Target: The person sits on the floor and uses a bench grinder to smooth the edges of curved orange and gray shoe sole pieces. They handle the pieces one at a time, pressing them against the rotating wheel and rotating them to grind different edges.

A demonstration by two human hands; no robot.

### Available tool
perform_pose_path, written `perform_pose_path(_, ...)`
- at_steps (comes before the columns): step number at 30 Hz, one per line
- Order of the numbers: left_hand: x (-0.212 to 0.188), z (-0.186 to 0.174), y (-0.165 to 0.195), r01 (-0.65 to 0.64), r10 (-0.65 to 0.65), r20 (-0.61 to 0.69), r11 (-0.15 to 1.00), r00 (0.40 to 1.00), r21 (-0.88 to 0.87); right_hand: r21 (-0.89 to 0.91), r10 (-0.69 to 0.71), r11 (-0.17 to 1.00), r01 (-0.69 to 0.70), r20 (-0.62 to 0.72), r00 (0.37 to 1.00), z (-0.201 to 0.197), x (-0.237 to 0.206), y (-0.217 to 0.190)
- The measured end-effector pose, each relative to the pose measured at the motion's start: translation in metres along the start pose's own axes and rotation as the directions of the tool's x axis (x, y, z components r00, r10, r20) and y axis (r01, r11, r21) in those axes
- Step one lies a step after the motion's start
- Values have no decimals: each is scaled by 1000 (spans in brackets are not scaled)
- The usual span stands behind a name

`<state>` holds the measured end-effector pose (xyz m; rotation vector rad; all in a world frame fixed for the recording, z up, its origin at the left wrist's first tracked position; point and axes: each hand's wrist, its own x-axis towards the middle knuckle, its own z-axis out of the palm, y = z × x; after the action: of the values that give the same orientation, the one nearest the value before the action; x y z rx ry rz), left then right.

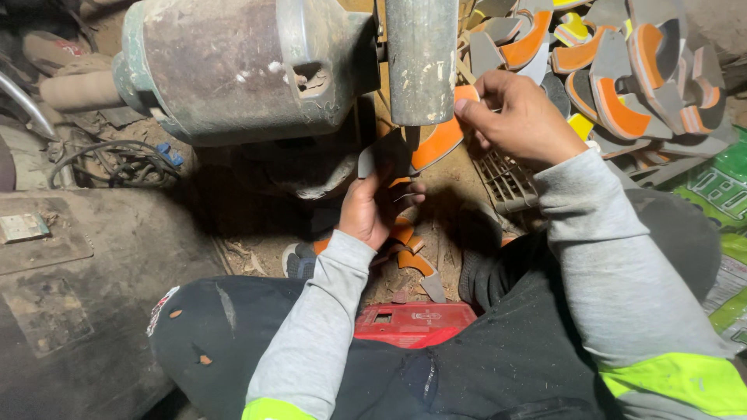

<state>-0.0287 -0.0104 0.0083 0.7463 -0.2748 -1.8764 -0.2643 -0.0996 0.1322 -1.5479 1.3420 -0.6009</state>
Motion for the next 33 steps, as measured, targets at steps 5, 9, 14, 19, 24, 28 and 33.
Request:
perform_pose_path(5,5,-1,-5,41,-41,-5,999,999,-29,-35,-34,999,33,-20,999,-3,7,1)
perform_pose_path(9,6,-4,-8,27,-27,-11,999,1000,-46,-66,-56,996,54,-28,998,-1,11,2)
perform_pose_path(14,6,-13,-3,-12,9,-78,999,997,-36,48,-28,998,29,-20,999,10,9,2)
perform_pose_path(19,3,-17,5,-96,92,-97,995,991,-40,113,4,994,-2,-18,1000,25,4,-1)
perform_pose_path(24,-7,-17,16,-106,100,-108,993,989,-47,181,-6,983,6,1,1000,38,-7,-7)
perform_pose_path(28,-12,-17,22,-75,70,-93,996,993,-54,179,11,984,-10,-3,1000,44,-17,-11)
perform_pose_path(33,-16,-19,27,-58,57,-68,998,996,-23,176,22,984,-19,-16,1000,52,-22,-9)
